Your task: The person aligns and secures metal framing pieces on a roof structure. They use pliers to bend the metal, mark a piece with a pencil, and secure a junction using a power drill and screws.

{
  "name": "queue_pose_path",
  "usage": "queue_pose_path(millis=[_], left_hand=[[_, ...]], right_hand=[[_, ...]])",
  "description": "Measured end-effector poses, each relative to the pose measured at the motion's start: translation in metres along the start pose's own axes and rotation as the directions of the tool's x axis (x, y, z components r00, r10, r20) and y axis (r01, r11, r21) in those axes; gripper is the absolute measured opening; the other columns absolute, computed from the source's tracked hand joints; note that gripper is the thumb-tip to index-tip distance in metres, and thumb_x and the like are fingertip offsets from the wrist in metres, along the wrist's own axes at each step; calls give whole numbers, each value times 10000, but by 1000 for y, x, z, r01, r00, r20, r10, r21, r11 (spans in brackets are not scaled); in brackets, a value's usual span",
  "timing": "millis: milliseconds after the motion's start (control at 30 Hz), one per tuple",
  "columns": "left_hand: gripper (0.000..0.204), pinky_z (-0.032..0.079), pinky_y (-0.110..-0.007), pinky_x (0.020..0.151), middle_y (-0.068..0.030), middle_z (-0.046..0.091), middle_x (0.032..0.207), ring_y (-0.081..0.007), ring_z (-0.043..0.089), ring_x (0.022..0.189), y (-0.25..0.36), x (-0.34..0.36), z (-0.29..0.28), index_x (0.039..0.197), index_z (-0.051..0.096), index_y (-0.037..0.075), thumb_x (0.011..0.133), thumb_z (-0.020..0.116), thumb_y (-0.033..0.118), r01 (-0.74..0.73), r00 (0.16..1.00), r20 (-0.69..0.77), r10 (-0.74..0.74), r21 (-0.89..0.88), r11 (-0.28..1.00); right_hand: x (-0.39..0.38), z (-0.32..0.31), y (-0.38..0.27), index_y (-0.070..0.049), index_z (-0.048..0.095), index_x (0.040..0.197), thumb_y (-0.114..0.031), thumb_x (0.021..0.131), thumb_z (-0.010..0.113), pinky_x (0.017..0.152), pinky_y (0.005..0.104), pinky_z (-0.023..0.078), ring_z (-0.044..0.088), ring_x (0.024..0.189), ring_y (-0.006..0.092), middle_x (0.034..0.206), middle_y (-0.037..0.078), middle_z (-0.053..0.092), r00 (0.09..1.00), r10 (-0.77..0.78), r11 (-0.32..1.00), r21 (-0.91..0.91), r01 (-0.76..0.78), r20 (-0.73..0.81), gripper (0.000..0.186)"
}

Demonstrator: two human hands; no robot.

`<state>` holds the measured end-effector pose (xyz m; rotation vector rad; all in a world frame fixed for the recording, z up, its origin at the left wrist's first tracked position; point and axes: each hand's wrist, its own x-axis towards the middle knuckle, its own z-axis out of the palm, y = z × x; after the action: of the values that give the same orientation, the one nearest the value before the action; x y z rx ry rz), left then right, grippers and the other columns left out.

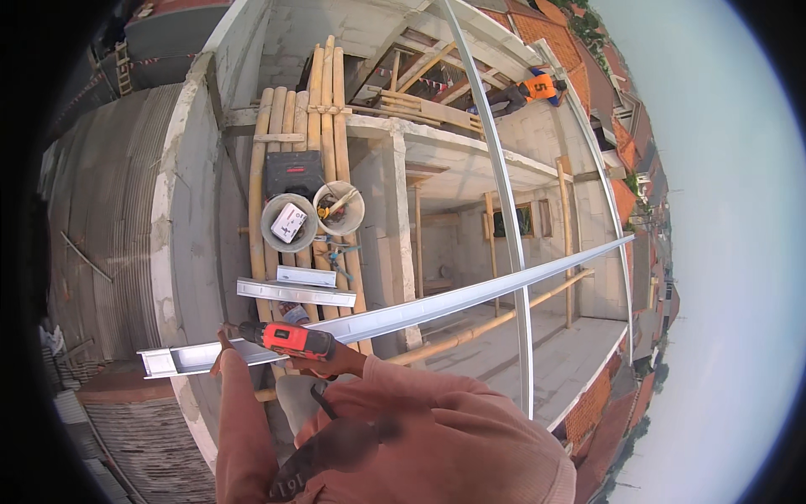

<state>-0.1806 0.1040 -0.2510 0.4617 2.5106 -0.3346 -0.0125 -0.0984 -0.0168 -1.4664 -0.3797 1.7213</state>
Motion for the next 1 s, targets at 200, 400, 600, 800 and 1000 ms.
queue_pose_path(millis=[200,400,600,800,1000], left_hand=[[1536,317,-543,1140,-257,420,1515,-410,437,1379,-8,14,4,1568,6,-33,556,667,914,-14,1000,5,14,-18,1000],[1559,308,-552,1165,-263,393,1549,-425,430,1400,-18,32,4,1551,-31,-73,562,712,877,-44,999,19,45,-48,998],[1519,339,-601,1139,-298,405,1527,-476,456,1367,-18,15,-4,1551,-16,-64,593,713,863,-28,1000,6,28,-15,1000],[1508,407,-631,1074,-322,429,1492,-510,527,1283,-21,2,-16,1553,-55,-42,610,726,838,-76,997,7,77,-61,995],[1519,418,-617,1074,-324,428,1492,-477,500,1329,-21,1,-18,1573,-29,-20,582,754,825,-40,990,127,58,-138,990]], right_hand=[[-16,-4,-23,-155,642,1125,-317,922,772,445,239,287,409,507,30,629,-85,480,998,28,995,92,-24,-51,291],[-19,-7,-24,-154,656,1143,-348,929,758,450,243,299,407,514,26,636,-82,502,996,7,998,62,-1,-92,306],[-15,-5,-16,-154,661,1174,-354,924,764,449,248,315,433,508,33,622,-69,510,995,1,999,53,4,-97,336],[-15,-2,-18,-155,647,1236,-342,915,777,449,246,325,462,496,34,615,-67,526,995,-14,998,56,20,-103,393],[-13,0,-7,-155,644,1261,-330,914,781,457,242,330,464,511,34,634,-64,538,993,-46,997,64,53,-110,413]])
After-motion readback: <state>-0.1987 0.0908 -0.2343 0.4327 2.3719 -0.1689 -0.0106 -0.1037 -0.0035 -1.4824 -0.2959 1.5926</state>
